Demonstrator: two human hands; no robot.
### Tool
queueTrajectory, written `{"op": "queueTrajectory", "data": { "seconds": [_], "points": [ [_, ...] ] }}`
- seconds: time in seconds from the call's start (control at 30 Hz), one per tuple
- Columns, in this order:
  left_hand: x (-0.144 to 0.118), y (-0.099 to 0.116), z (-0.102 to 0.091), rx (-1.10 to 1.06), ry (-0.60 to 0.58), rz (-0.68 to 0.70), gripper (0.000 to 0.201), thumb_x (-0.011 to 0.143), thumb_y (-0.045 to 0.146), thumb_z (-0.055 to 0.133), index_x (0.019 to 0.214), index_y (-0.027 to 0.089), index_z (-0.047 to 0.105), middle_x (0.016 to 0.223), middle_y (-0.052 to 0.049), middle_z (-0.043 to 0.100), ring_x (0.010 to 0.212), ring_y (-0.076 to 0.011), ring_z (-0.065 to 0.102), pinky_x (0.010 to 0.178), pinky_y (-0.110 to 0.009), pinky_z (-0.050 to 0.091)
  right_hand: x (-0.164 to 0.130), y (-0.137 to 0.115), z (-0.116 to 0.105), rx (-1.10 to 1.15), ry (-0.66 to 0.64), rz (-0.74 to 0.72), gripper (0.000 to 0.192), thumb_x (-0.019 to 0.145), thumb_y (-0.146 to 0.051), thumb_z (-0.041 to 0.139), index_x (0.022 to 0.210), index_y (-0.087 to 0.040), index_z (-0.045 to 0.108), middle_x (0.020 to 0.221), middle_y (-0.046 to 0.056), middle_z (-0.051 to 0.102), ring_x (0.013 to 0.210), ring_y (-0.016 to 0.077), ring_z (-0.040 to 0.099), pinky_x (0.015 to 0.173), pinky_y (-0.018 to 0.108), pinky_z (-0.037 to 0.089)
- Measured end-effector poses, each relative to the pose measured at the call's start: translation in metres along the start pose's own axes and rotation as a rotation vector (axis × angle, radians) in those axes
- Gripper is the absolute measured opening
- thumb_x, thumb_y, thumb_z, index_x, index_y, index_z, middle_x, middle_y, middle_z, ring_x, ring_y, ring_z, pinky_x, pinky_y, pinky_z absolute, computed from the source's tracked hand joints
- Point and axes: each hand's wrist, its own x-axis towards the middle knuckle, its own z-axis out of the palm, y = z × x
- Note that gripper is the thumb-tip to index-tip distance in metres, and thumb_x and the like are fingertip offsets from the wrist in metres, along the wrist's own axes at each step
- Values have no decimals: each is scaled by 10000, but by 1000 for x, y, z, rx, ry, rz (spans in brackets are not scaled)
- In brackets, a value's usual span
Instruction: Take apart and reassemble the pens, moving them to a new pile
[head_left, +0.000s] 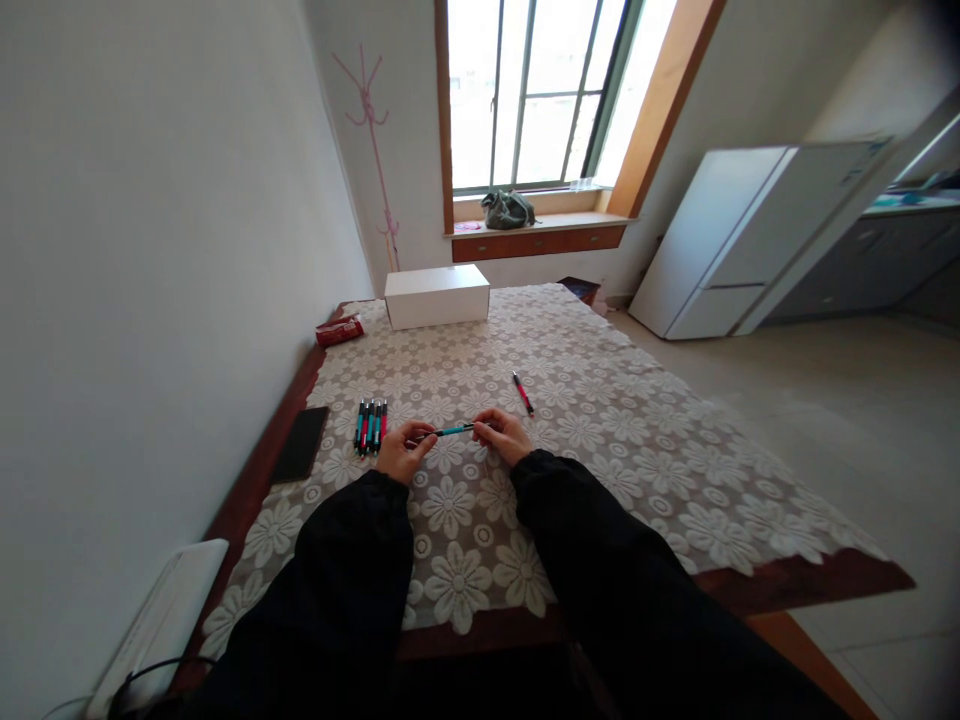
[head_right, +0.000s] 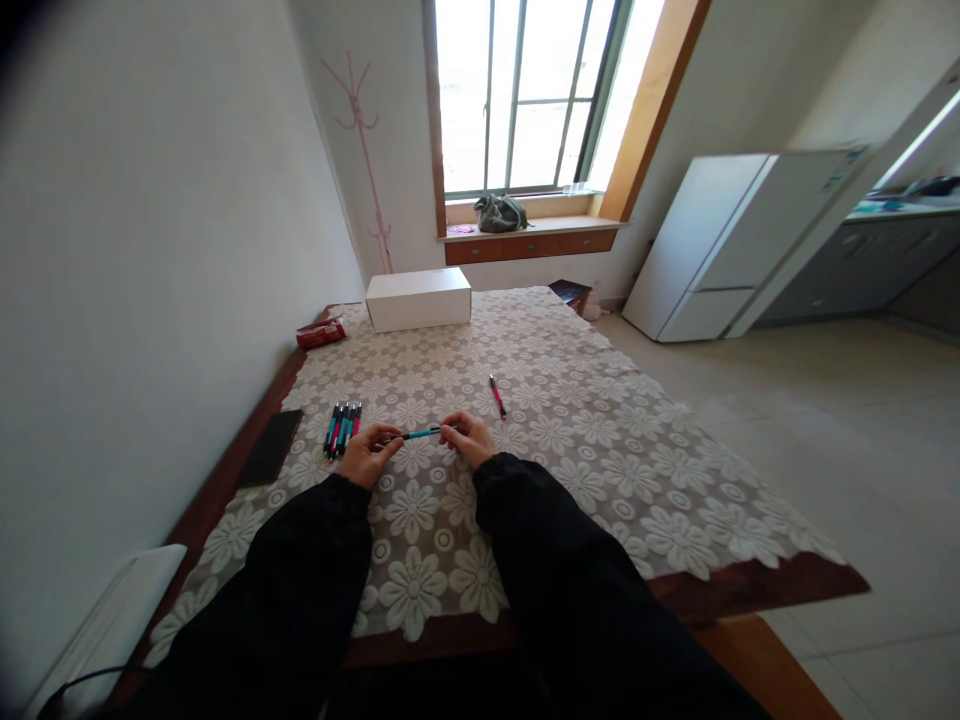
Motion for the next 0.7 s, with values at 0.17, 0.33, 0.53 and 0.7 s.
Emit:
{"op": "queueTrajectory", "data": {
  "seconds": [0.17, 0.33, 0.53, 0.7],
  "points": [
    [-1, 0, 0, -96, -45, -51, 304, 722, 441, 750, 820, 161, 683, 749, -49, 720, 643, -157, 631, 600, -259, 456, 2, 4, -1, 3, 7, 29, 461, 675, -617, 726, 802, -204, 566, 593, -26, 619, 477, 95, 489, 439, 220, 343],
    [-1, 1, 1, -143, -47, -54, 324, 718, 472, 746, 761, 164, 657, 701, -40, 705, 647, -158, 632, 603, -253, 452, 4, 5, -2, 1, -8, 45, 481, 658, -649, 721, 764, -212, 550, 557, -40, 596, 443, 87, 446, 428, 225, 313],
    [0, 0, 2, -119, -40, -43, 314, 719, 428, 746, 878, 163, 691, 749, -48, 714, 646, -152, 626, 566, -234, 410, 4, 1, -3, 14, -22, 55, 485, 662, -662, 694, 782, -216, 546, 603, -23, 642, 479, 101, 495, 446, 233, 346],
    [0, -1, 1, -84, -36, -7, 285, 727, 397, 734, 918, 186, 724, 757, -32, 694, 614, -130, 569, 536, -226, 382, 4, -2, -2, 51, 2, 74, 476, 646, -652, 702, 770, -225, 533, 650, -12, 685, 486, 105, 505, 446, 240, 354]
  ]
}}
